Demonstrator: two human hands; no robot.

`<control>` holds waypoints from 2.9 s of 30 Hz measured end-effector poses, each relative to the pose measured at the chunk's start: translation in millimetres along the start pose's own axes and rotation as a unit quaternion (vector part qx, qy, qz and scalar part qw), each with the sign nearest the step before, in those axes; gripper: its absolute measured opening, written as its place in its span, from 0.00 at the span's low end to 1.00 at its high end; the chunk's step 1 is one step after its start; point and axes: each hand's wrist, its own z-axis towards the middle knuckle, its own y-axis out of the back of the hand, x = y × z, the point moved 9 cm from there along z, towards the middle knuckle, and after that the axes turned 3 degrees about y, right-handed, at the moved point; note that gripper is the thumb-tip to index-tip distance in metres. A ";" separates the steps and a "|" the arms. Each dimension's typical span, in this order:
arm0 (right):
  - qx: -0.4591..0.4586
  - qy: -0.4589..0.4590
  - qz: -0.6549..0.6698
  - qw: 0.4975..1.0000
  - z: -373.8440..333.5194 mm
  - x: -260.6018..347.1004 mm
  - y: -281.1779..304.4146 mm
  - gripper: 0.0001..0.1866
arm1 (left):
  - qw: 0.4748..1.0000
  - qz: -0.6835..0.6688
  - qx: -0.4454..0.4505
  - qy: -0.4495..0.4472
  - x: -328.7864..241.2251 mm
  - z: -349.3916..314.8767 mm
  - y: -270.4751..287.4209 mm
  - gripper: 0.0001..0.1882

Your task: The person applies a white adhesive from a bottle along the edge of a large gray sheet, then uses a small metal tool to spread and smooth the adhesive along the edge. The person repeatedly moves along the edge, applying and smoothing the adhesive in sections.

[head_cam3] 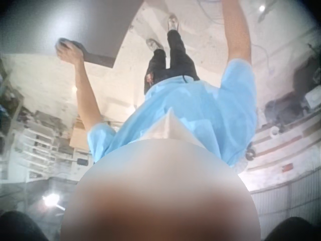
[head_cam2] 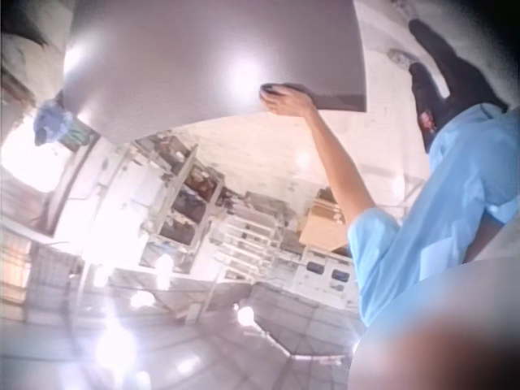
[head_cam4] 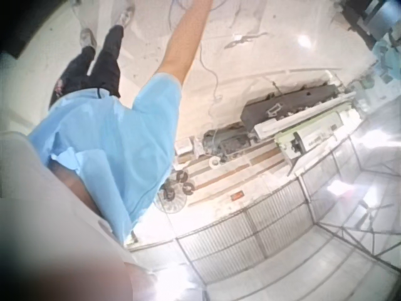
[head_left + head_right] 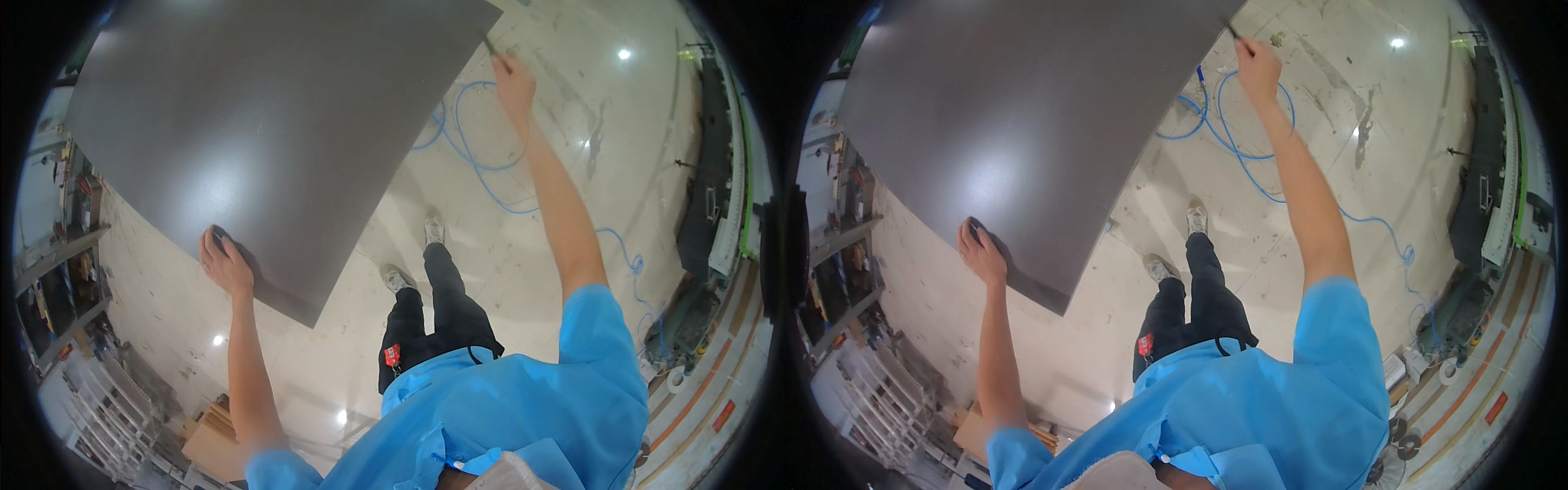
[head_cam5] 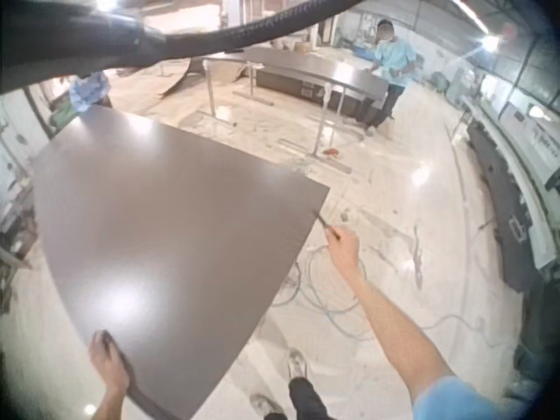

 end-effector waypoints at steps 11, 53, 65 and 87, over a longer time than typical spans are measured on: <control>-0.007 0.049 -0.035 0.998 118.4 -84.2 -46.3 0.17 | 1.000 0.004 0.021 0.007 6.8 4.5 5.8 0.25; 0.282 0.263 0.130 0.913 -316.1 305.5 -9.1 0.17 | 0.999 -0.013 -0.044 -0.013 8.4 8.4 -2.9 0.23; 0.114 0.038 0.057 0.991 -88.8 117.4 -21.8 0.11 | 0.999 -0.025 -0.047 0.001 4.5 5.7 5.4 0.23; 0.085 0.104 0.126 0.983 -271.7 264.2 5.0 0.08 | 0.995 -0.045 -0.084 -0.004 5.7 10.5 4.2 0.22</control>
